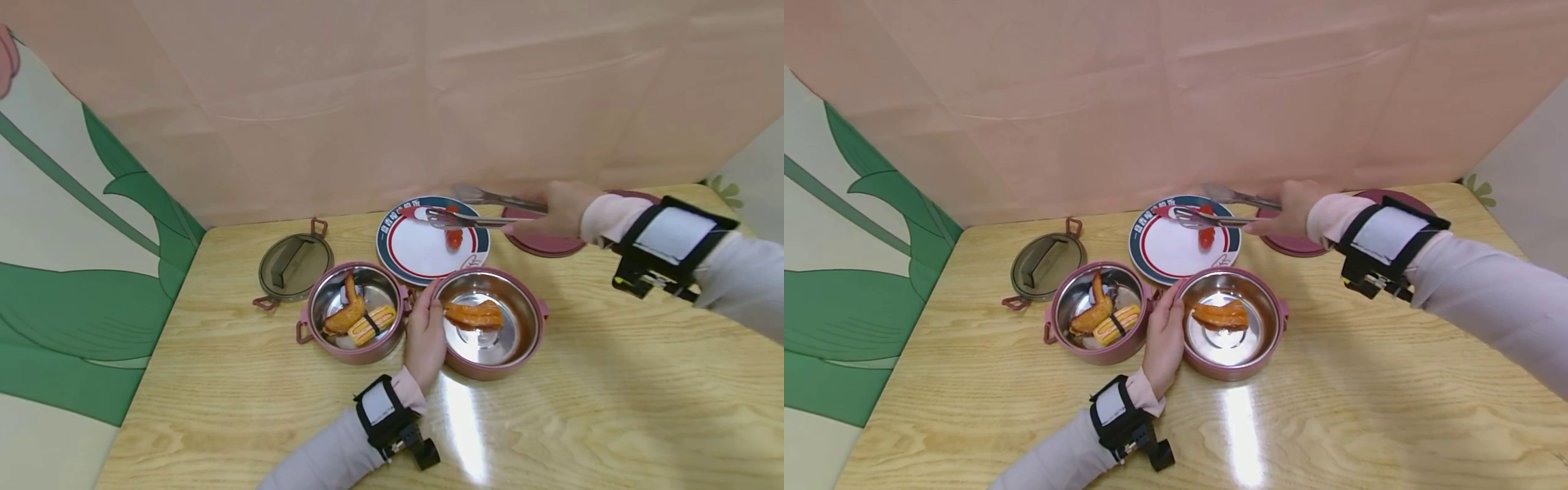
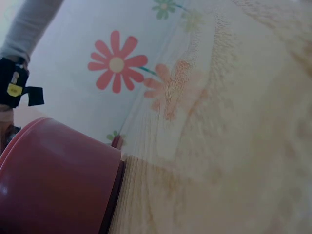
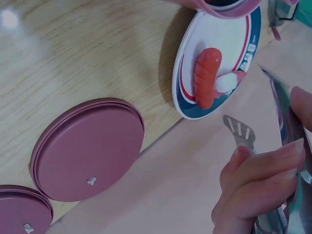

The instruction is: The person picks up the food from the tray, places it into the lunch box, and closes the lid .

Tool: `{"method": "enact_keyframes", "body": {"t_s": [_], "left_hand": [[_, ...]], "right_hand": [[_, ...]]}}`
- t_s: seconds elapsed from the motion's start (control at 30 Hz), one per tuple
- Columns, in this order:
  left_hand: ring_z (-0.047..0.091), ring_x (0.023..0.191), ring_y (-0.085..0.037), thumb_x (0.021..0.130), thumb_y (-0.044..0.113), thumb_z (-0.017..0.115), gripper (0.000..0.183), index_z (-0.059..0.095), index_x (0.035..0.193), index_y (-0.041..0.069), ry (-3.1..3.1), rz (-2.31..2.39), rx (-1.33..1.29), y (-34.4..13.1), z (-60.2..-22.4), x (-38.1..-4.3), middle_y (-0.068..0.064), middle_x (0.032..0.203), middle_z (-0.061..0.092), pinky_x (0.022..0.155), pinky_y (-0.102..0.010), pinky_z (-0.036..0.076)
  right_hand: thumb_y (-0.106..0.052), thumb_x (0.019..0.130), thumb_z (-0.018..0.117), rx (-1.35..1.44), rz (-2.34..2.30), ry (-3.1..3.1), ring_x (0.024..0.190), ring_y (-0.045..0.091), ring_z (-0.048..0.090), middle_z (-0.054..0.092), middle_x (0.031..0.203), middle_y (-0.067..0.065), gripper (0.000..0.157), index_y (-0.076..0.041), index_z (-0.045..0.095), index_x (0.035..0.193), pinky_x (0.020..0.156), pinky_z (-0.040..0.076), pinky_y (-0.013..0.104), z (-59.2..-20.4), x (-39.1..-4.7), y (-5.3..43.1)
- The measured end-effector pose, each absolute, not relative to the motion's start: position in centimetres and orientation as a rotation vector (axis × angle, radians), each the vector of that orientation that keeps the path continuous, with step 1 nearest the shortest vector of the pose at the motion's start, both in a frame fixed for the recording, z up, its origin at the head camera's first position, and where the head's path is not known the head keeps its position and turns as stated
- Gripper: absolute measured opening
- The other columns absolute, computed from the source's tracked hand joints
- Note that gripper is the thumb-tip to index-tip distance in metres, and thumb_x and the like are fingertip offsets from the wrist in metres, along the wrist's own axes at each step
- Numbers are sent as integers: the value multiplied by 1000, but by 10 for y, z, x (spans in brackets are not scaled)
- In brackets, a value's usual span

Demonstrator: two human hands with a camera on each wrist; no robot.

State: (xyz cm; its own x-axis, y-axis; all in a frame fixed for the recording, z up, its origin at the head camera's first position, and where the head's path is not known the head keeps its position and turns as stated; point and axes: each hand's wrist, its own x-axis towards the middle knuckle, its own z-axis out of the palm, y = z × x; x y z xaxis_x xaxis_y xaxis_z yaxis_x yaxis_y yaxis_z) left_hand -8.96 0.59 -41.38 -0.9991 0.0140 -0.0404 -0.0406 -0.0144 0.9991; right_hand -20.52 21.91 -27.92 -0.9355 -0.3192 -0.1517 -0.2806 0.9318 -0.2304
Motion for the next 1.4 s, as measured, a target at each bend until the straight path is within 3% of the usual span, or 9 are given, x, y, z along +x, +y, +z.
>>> {"method": "enact_keyframes", "body": {"t_s": [0.13, 0.43, 0.67, 0.83, 1.0, 1.17, 1.4], "left_hand": [[37, 141, -20, 102, 7, 34, 43, 41, 145, 3, 2177, 2206, -35, 6, -413, -89, -11, 150, 43, 119, -38, 30], [38, 140, -20, 102, 5, 34, 43, 41, 144, 1, 2183, 2218, -27, 7, -415, -90, -12, 150, 43, 119, -37, 31], [38, 140, -20, 102, 4, 34, 43, 41, 144, 0, 2184, 2223, -28, 7, -414, -89, -13, 149, 44, 118, -36, 31], [37, 140, -20, 102, 5, 34, 43, 41, 144, 1, 2172, 2227, -34, 8, -414, -89, -12, 149, 44, 119, -37, 30], [38, 140, -19, 102, 5, 34, 43, 42, 144, 2, 2179, 2220, -30, 8, -415, -89, -11, 149, 44, 119, -37, 30], [38, 140, -20, 102, 5, 34, 43, 43, 143, 1, 2191, 2219, -26, 8, -416, -89, -12, 148, 45, 119, -38, 31], [39, 140, -20, 102, 6, 35, 43, 43, 143, 0, 2198, 2219, -22, 8, -417, -90, -12, 148, 45, 118, -36, 31]], "right_hand": [[-44, 85, 69, -402, -305, 2874, 99, 41, 62, 62, 122, 28, 67, -3, 54, 135, 84, 51, 52, -282, -210, 219], [-39, 86, 68, -423, -374, 2843, 105, 43, 61, 61, 124, 28, 62, 0, 56, 132, 92, 49, 54, -290, -215, 215], [-43, 85, 67, -368, -330, 2822, 81, 27, 57, 68, 102, 21, 57, 1, 63, 120, 70, 46, 37, -295, -217, 210], [-45, 86, 66, -332, -294, 2803, 82, 29, 55, 67, 101, 20, 63, 4, 60, 125, 70, 45, 38, -296, -217, 208], [-46, 86, 65, -318, -240, 2802, 87, 32, 57, 66, 104, 22, 67, 3, 56, 130, 75, 48, 44, -297, -216, 205], [-43, 86, 66, -311, -239, 2796, 100, 43, 60, 63, 116, 30, 68, 6, 54, 131, 88, 50, 53, -297, -216, 203], [-41, 85, 66, -333, -195, 2795, 115, 54, 52, 53, 127, 36, 71, 8, 49, 135, 99, 46, 57, -298, -218, 204]]}}
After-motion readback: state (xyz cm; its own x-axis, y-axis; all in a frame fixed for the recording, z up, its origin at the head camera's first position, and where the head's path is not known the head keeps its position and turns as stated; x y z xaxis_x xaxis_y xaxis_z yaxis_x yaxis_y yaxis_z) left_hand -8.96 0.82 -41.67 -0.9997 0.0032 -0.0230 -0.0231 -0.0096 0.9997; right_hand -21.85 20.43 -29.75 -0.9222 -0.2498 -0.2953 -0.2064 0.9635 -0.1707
